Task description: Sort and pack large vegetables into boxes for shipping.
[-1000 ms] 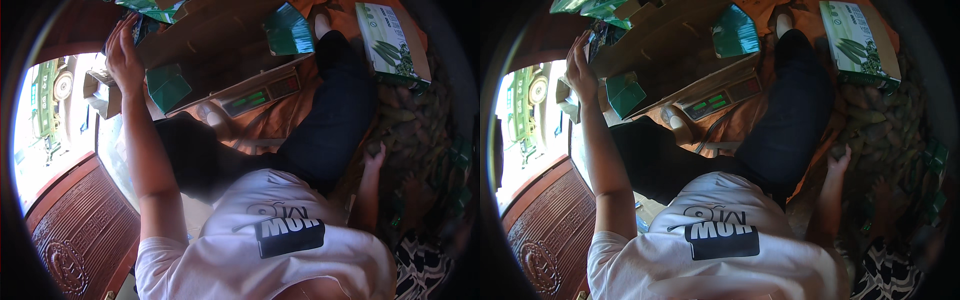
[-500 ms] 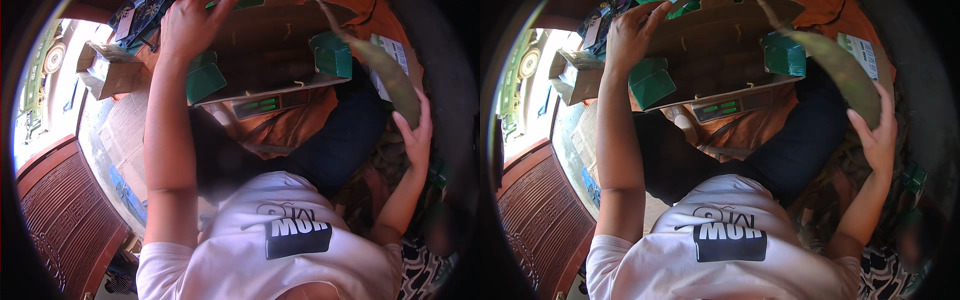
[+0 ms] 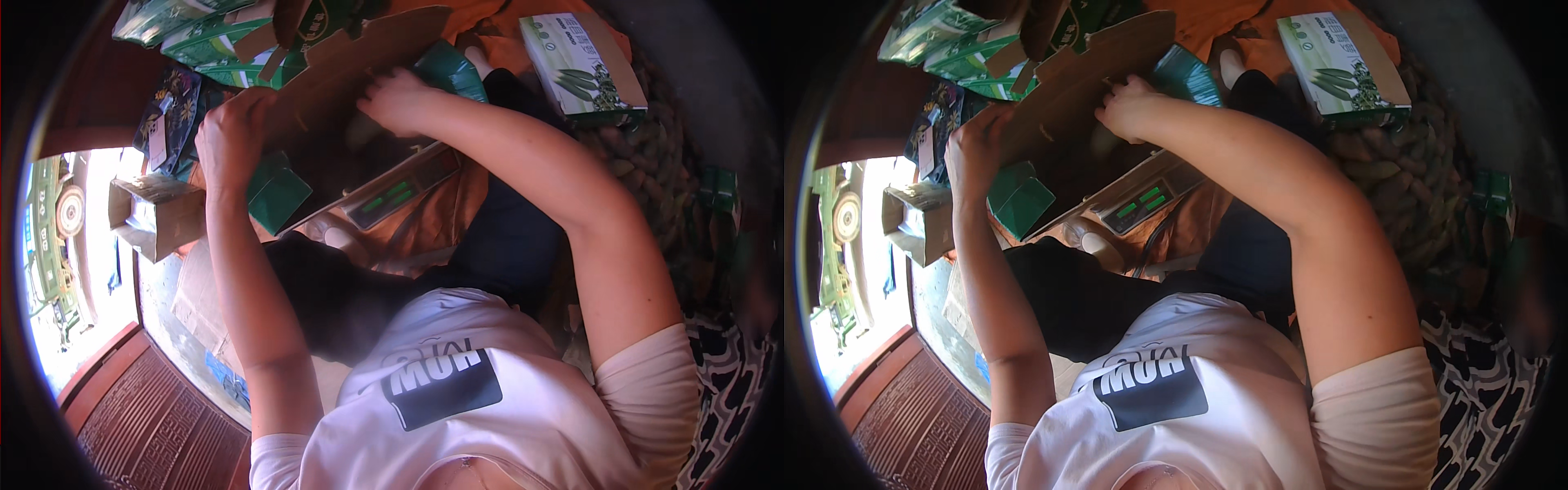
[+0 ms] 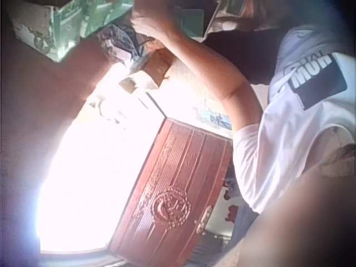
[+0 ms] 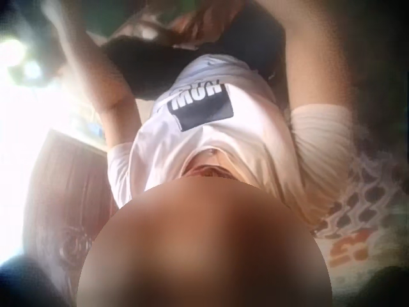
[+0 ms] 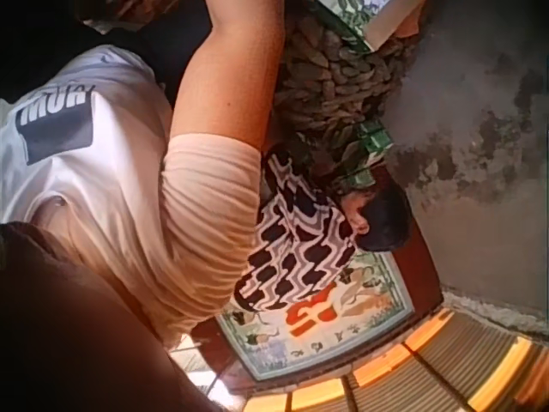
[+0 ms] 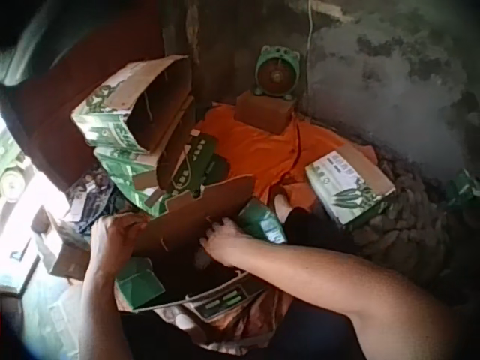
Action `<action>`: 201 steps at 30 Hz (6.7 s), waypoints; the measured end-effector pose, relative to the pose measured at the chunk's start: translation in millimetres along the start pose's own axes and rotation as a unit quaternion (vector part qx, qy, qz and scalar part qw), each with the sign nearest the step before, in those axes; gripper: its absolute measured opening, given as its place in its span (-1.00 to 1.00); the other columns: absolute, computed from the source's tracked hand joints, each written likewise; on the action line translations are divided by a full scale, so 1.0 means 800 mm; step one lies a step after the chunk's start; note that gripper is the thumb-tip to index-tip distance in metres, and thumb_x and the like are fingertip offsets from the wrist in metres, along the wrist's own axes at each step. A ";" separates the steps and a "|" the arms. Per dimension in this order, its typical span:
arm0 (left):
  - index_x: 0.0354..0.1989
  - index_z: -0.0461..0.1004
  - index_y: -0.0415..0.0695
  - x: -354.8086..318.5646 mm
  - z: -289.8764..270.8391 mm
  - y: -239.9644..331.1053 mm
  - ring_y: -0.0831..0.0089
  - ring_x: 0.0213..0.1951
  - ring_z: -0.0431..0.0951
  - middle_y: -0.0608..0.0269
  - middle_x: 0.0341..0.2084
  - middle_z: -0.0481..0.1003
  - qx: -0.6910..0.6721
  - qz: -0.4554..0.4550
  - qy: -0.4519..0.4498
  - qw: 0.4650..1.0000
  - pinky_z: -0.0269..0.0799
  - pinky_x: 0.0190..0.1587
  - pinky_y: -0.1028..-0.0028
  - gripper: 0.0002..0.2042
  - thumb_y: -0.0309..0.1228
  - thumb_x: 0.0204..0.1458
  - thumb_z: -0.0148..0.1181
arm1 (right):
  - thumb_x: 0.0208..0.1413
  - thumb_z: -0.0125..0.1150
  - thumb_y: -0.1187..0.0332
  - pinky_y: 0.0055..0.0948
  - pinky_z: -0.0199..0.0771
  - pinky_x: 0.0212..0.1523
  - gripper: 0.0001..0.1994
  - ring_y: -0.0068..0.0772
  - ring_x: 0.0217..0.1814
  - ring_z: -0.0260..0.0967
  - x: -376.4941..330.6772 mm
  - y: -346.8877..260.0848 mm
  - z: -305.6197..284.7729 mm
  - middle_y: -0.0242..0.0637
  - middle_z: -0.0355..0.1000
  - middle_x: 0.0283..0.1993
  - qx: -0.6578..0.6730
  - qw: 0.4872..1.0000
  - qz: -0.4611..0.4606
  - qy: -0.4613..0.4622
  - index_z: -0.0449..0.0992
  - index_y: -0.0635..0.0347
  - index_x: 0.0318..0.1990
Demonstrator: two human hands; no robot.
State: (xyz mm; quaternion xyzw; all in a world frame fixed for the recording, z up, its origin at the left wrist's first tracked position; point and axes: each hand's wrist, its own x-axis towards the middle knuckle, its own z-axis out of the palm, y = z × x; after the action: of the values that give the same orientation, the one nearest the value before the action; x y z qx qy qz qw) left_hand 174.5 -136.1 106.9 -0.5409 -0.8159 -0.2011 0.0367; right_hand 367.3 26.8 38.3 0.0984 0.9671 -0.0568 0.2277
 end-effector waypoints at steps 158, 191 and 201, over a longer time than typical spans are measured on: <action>0.14 0.52 -0.31 -0.039 0.033 -0.090 0.21 0.22 0.49 0.08 0.15 0.53 -0.177 -0.264 0.212 0.924 0.42 0.29 0.22 -0.37 -0.07 0.42 -0.44 | 0.24 0.18 0.28 -0.19 0.59 -0.03 -0.64 -0.16 -0.02 0.53 -0.510 0.291 0.677 -0.10 0.54 -0.05 0.770 0.099 0.437 0.454 0.47 0.25 0.13; 0.05 0.65 -0.02 -0.029 0.002 -0.057 0.26 0.11 0.57 0.15 -0.01 0.63 -0.068 -0.173 0.265 0.946 0.34 0.26 0.32 -0.50 -0.08 0.41 -0.27 | 0.15 0.26 0.06 -0.23 0.60 -0.23 -0.58 -0.18 -0.20 0.52 -0.617 0.283 0.634 -0.20 0.53 -0.16 0.679 0.067 0.575 0.451 0.51 0.17 0.01; -0.09 0.64 -0.27 -0.030 -0.020 -0.047 0.37 -0.07 0.57 0.10 -0.20 0.65 -0.205 -0.087 0.271 0.936 0.40 0.07 0.38 -0.56 -0.16 0.42 -0.11 | -0.02 0.50 0.20 -0.43 0.46 -0.43 -0.66 -0.38 -0.49 0.44 -0.612 0.219 0.382 -0.26 0.50 -0.39 0.498 0.117 0.657 0.554 0.54 0.26 -0.29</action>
State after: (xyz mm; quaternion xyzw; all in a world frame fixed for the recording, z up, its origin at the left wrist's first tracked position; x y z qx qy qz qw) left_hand 147.8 -175.7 104.0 -0.3887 -0.7599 -0.5052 0.1277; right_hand 965.8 70.0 -23.8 0.7916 0.1463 -0.2840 -0.5209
